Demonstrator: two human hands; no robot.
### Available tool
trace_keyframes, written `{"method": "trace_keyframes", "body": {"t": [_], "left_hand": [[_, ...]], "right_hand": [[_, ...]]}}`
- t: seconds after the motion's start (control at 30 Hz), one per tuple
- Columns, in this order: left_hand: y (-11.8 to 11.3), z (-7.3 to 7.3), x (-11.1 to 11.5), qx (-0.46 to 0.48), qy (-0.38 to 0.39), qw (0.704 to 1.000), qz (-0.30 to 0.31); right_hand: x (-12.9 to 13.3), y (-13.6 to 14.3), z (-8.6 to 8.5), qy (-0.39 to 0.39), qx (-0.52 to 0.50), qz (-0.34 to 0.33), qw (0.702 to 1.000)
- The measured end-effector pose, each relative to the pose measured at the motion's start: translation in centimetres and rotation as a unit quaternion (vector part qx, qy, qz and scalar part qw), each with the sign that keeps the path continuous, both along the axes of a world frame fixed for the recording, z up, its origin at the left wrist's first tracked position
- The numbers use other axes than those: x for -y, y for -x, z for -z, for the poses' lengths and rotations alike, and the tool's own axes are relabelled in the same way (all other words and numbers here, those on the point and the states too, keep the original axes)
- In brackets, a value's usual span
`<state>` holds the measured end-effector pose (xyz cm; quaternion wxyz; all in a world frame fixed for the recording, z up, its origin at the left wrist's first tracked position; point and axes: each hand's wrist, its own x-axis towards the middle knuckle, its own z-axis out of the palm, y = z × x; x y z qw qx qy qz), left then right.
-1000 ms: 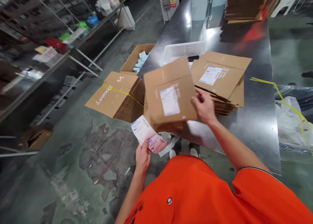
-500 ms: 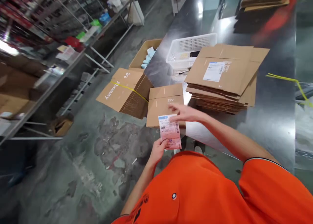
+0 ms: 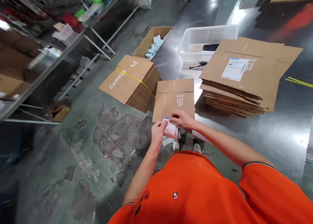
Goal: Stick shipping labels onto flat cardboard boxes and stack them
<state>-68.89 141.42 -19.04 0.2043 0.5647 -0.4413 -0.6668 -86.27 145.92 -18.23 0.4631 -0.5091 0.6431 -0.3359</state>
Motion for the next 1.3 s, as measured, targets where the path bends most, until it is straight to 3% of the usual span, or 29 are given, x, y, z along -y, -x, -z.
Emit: {"method": "trace_keyframes", "body": {"t": [0.1, 0.17, 0.27, 0.37, 0.43, 0.5, 0.6, 0.67, 0.7, 0.73, 0.83, 0.9, 0.97, 1.03, 1.1, 1.2, 1.27, 1.3], "left_hand": [[-1.2, 3.0, -1.0, -0.005, -0.062, 0.998, 0.023], [-2.7, 4.3, -2.4, -0.013, -0.098, 0.994, 0.042], [-6.0, 5.0, -5.1, 0.005, -0.144, 0.987, 0.068], [-9.4, 4.8, -6.5, 0.038, -0.151, 0.986, 0.064], [-10.7, 4.6, -5.9, 0.058, -0.13, 0.989, 0.04], [-10.8, 4.5, -3.8, 0.076, -0.083, 0.994, -0.006], [-8.9, 4.6, 0.2, 0.089, 0.001, 0.995, -0.04], [-7.4, 4.7, 2.1, 0.077, 0.038, 0.996, -0.014], [-6.9, 4.8, 2.6, 0.067, 0.052, 0.996, 0.003], [-6.5, 4.7, 2.8, 0.057, 0.063, 0.996, 0.017], [-6.6, 4.6, 1.9, 0.052, 0.075, 0.995, 0.047], [-7.0, 4.3, 0.7, 0.066, 0.055, 0.996, 0.033], [-7.2, 3.9, -0.4, 0.069, 0.012, 0.997, -0.035], [-6.9, 3.3, -1.3, 0.029, -0.043, 0.991, -0.123], [-6.3, 2.6, -2.0, -0.032, -0.088, 0.98, -0.173], [-5.2, 1.5, -2.8, -0.064, -0.114, 0.982, -0.138], [-4.5, 0.8, -3.3, -0.041, -0.099, 0.991, -0.077], [-4.1, 0.4, -3.5, -0.026, -0.086, 0.995, -0.047]], "right_hand": [[2.7, 2.0, 2.5, 0.022, -0.112, 0.008, 0.993], [4.7, 3.7, 3.7, 0.03, -0.262, 0.023, 0.964], [7.1, 5.7, 4.5, 0.0, -0.423, 0.003, 0.906], [8.0, 6.0, 4.9, -0.003, -0.456, -0.023, 0.889], [7.8, 4.7, 5.3, 0.018, -0.448, -0.062, 0.892], [6.7, 2.2, 5.7, 0.043, -0.434, -0.098, 0.895], [3.4, -1.7, 6.0, 0.089, -0.396, -0.167, 0.898], [0.5, -2.6, 5.8, 0.122, -0.345, -0.216, 0.905], [-0.8, -2.3, 5.6, 0.127, -0.333, -0.2, 0.913], [-1.9, -1.3, 5.5, 0.115, -0.338, -0.142, 0.923], [-3.6, 2.9, 4.9, -0.024, -0.36, 0.16, 0.919], [-3.7, 4.8, 4.0, -0.126, -0.304, 0.266, 0.906], [-3.6, 4.9, 2.5, -0.147, -0.23, 0.292, 0.916], [-3.6, 4.5, 0.4, -0.083, -0.179, 0.31, 0.93], [-4.1, 5.6, -1.9, 0.009, -0.161, 0.334, 0.929], [-5.9, 12.4, -4.8, 0.069, -0.233, 0.419, 0.875], [-7.7, 19.0, -6.4, 0.021, -0.308, 0.49, 0.815], [-8.5, 21.9, -7.1, -0.019, -0.326, 0.504, 0.8]]}}
